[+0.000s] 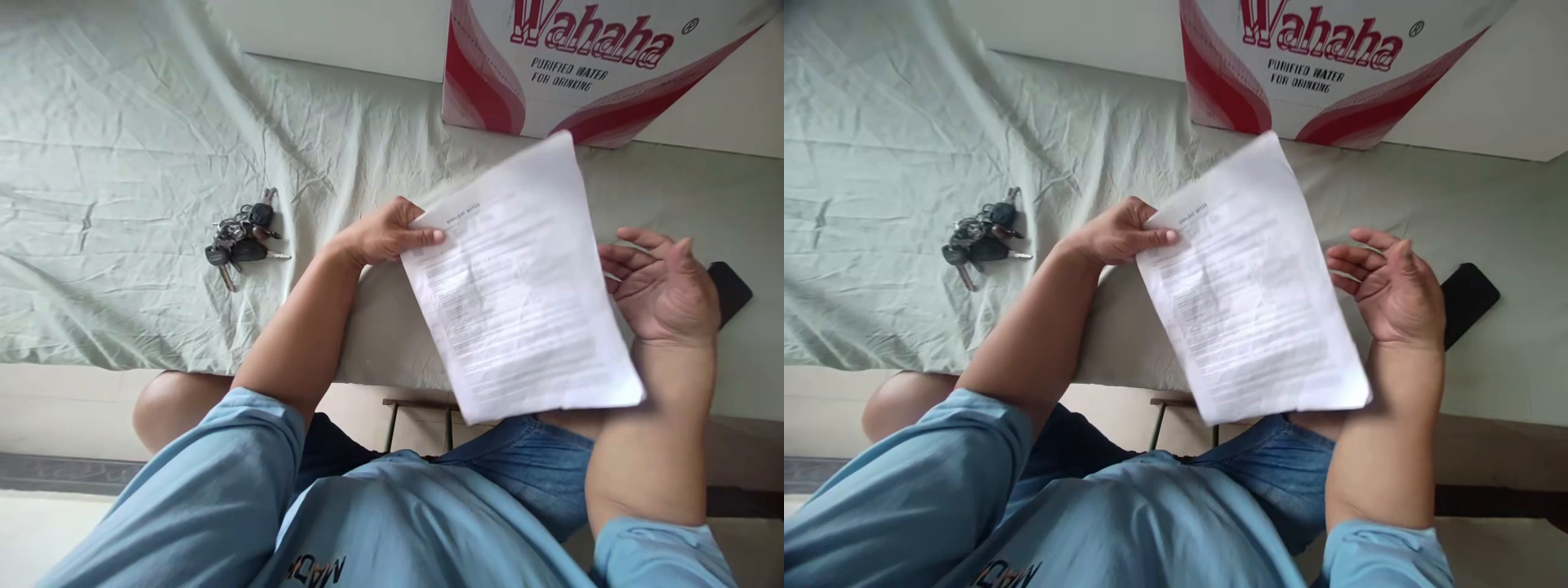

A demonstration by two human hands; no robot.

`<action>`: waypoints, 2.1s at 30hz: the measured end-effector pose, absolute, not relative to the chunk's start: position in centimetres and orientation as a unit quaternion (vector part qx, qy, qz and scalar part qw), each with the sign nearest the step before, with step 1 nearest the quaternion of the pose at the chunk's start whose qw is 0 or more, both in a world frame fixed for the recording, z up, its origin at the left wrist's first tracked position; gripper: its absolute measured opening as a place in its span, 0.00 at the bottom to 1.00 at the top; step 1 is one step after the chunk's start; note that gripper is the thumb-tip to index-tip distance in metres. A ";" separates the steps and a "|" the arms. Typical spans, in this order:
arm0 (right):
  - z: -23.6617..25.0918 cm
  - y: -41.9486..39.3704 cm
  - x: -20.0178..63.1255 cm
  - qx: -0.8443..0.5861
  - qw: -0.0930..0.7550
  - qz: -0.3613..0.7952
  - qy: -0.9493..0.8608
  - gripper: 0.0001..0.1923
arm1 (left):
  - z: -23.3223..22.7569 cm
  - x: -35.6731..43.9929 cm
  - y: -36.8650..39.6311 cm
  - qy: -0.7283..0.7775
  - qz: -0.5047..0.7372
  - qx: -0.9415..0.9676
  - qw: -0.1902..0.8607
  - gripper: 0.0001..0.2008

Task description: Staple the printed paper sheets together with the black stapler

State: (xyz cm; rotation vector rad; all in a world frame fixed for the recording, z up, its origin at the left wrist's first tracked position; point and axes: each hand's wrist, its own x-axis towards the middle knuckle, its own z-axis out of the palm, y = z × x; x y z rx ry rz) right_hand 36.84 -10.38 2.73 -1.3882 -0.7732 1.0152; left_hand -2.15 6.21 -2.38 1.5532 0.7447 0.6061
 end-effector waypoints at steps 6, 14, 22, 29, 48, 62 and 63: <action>2.1 -10.3 33.1 -0.548 0.474 0.547 -0.420 0.39 | 0.5 -0.6 5.1 0.287 0.012 0.747 0.600 0.18; -0.6 -9.7 30.8 -0.611 0.479 0.507 -0.374 0.25 | 0.0 -0.1 4.9 0.302 0.051 0.723 0.619 0.10; -2.6 -9.4 33.4 -0.651 0.446 0.498 -0.361 0.19 | -2.9 0.2 5.3 0.366 0.133 0.701 0.598 0.06; -4.0 -9.2 36.0 -0.698 0.440 0.439 -0.356 0.22 | -0.5 2.1 3.7 0.375 0.119 0.709 0.585 0.13; -2.9 -9.0 36.6 -0.726 0.411 0.430 -0.346 0.19 | -4.8 3.2 3.0 0.322 0.360 0.771 0.415 0.21; -3.1 -9.0 37.0 -0.744 0.393 0.406 -0.355 0.14 | -4.8 3.0 3.1 0.282 0.337 0.815 0.379 0.19; -3.1 -9.0 36.9 -0.742 0.398 0.406 -0.356 0.14 | -4.7 3.0 2.9 0.297 0.327 0.821 0.362 0.19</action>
